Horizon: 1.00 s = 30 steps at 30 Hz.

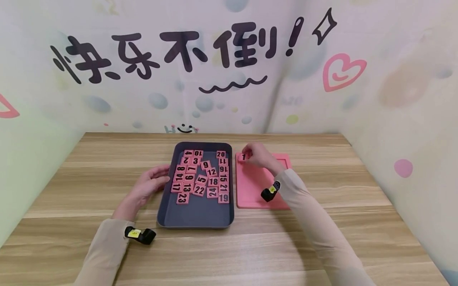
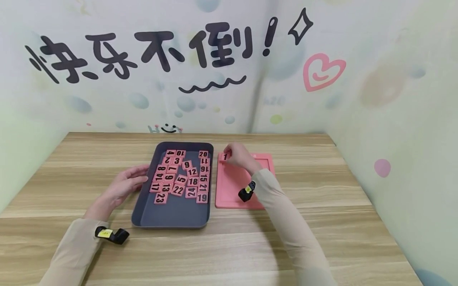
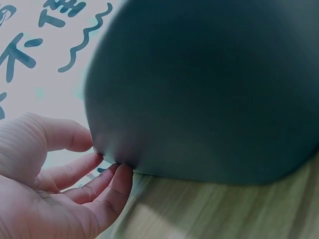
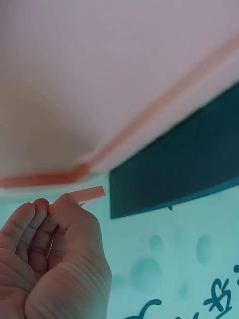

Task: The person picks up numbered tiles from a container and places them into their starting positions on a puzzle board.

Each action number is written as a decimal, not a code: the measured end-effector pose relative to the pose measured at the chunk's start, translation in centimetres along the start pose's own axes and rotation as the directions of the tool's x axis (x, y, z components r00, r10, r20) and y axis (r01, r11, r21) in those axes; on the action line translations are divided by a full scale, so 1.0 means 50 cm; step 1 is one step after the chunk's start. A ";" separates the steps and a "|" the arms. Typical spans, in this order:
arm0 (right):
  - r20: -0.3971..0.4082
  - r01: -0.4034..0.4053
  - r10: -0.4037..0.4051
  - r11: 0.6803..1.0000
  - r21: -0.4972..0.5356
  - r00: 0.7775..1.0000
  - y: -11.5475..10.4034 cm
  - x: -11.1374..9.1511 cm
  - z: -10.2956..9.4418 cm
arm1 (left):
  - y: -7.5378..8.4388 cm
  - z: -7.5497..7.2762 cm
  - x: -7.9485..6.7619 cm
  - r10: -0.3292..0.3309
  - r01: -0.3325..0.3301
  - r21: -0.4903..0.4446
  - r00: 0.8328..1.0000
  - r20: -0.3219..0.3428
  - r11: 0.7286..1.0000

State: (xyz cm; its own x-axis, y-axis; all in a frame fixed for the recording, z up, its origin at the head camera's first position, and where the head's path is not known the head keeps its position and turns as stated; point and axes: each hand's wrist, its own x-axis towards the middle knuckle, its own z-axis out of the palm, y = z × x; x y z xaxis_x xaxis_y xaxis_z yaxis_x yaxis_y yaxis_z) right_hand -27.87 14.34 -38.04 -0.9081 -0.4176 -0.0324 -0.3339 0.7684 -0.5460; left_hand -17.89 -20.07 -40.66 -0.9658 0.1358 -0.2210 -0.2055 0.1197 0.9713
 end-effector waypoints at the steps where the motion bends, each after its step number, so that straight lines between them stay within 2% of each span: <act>1: 0.005 -0.007 0.007 1.000 -0.001 1.000 0.004 -0.001 0.001 | 0.000 0.000 0.000 0.000 0.000 -0.001 1.000 0.001 1.000; 7: 0.032 -0.026 0.027 1.000 -0.014 0.999 0.021 -0.001 0.009 | -0.002 -0.001 -0.001 0.010 -0.010 -0.009 1.000 0.003 1.000; 13: 0.039 -0.009 0.011 0.999 -0.051 0.999 0.022 0.000 0.012 | -0.001 0.000 -0.001 0.007 -0.007 -0.006 1.000 0.001 1.000; 23: 0.006 0.003 -0.003 0.999 -0.046 1.000 0.028 -0.005 0.017 | -0.002 0.001 0.000 0.004 -0.004 -0.005 1.000 0.005 1.000; 30: -0.006 0.028 -0.029 0.995 -0.097 1.000 0.023 -0.004 0.016 | -0.006 -0.002 0.004 -0.006 0.006 0.003 1.000 -0.001 1.000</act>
State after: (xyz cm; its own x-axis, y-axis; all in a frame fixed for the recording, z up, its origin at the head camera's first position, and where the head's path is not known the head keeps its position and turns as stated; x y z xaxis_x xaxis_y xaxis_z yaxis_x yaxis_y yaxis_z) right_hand -27.85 14.92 -39.34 -0.8995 -0.4368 -0.0120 -0.3821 0.7996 -0.4632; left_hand -18.06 -20.16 -40.98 -0.9646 0.1345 -0.2267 -0.2108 0.1232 0.9697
